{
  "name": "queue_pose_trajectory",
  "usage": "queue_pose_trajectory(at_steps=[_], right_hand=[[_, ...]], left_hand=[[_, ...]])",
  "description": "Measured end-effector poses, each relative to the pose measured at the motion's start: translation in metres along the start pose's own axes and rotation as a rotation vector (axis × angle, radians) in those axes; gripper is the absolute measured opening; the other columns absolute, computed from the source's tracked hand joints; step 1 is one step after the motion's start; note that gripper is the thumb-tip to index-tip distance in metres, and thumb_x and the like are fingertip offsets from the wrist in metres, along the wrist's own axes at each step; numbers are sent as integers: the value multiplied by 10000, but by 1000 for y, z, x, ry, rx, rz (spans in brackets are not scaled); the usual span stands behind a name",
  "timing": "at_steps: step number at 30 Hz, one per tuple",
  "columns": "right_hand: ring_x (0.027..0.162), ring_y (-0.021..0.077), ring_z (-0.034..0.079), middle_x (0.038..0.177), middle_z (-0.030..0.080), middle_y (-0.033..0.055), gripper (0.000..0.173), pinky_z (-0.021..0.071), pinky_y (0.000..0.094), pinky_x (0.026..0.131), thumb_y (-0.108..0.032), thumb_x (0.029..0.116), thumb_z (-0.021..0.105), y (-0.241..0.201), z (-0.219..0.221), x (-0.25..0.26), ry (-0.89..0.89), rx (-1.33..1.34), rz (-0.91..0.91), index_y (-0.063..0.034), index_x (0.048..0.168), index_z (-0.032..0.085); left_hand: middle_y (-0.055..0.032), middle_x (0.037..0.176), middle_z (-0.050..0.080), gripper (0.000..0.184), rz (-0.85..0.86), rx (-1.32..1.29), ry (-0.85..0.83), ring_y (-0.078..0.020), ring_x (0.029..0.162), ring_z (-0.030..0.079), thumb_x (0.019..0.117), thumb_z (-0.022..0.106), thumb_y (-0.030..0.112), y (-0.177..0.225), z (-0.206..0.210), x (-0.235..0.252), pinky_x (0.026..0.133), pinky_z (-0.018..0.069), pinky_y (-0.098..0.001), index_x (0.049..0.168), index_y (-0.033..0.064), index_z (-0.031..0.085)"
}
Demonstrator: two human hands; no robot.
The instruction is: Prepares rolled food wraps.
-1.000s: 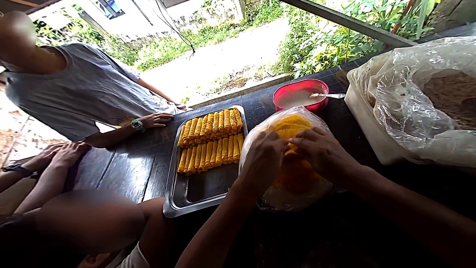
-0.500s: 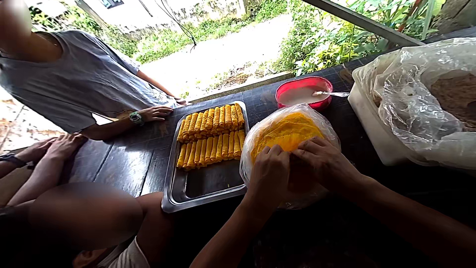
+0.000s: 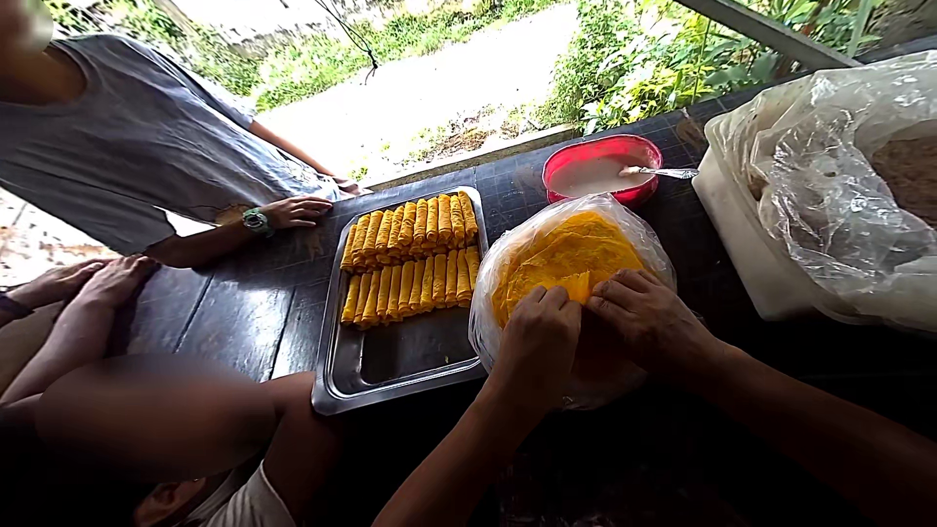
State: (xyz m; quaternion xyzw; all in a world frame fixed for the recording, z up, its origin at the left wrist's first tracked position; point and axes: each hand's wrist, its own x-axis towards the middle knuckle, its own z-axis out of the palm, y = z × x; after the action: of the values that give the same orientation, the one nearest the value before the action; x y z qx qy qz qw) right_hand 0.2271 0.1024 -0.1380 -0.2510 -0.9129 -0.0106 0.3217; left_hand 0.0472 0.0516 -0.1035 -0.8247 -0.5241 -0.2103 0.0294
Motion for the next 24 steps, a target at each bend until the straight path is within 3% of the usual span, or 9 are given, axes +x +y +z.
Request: queue_pose_trajectory(at_steps=[4,6,8,10,14,21,24], right_hand=[[955,253,677,927,721,67,248,526,381,894,-159,1016,529,4,1,-3,37,46,38,-75,931,746],[1016,226,674,970,732,39,294,506,389,959,-294,1040,529,10,0,-10,85,97,82,-105,1012,752],[1108,211,649,1069,731,29,368,460,411,1022,-416,1048,522,17,-5,-20,140,122,127,-124,1165,713],[1157,202,623,1119,717,34,384,442,409,1037,-457,1037,550,21,-11,-33,217,129,181,-136,1192,692],[1143,202,615,1116,700,55,288,451,375,1019,-377,1037,588,20,-12,-51,317,104,242,-133,1151,689],[1080,202,647,1055,719,69,205,494,338,978,-269,1054,575,17,1,-61,364,91,233,-129,1113,712],[1029,194,653,996,712,73,164,501,317,965,-220,1045,594,14,5,-66,380,90,213,-124,1079,723]], left_hand=[[-87,804,686,93,7,-21,6,-233,767,680,895,667,40,-2,0,0,710,562,-326,875,31,758],[-91,832,703,113,6,-44,13,-239,795,694,918,654,56,-4,-1,-1,741,571,-332,924,36,765],[-104,879,729,155,12,-63,8,-256,832,713,933,664,105,-6,-5,-2,778,581,-351,1021,31,767],[-102,923,737,212,23,-64,-1,-257,868,713,941,680,180,-7,-11,-1,807,578,-350,1072,37,765],[-74,957,717,236,62,-145,22,-218,904,688,978,642,246,-1,-8,13,818,566,-308,1040,69,785],[-65,967,743,195,33,-353,-135,-186,929,705,976,646,187,0,4,30,866,560,-311,1057,66,777],[-37,943,746,163,58,-327,-102,-161,908,701,964,655,191,2,9,22,848,551,-277,1011,85,769]])
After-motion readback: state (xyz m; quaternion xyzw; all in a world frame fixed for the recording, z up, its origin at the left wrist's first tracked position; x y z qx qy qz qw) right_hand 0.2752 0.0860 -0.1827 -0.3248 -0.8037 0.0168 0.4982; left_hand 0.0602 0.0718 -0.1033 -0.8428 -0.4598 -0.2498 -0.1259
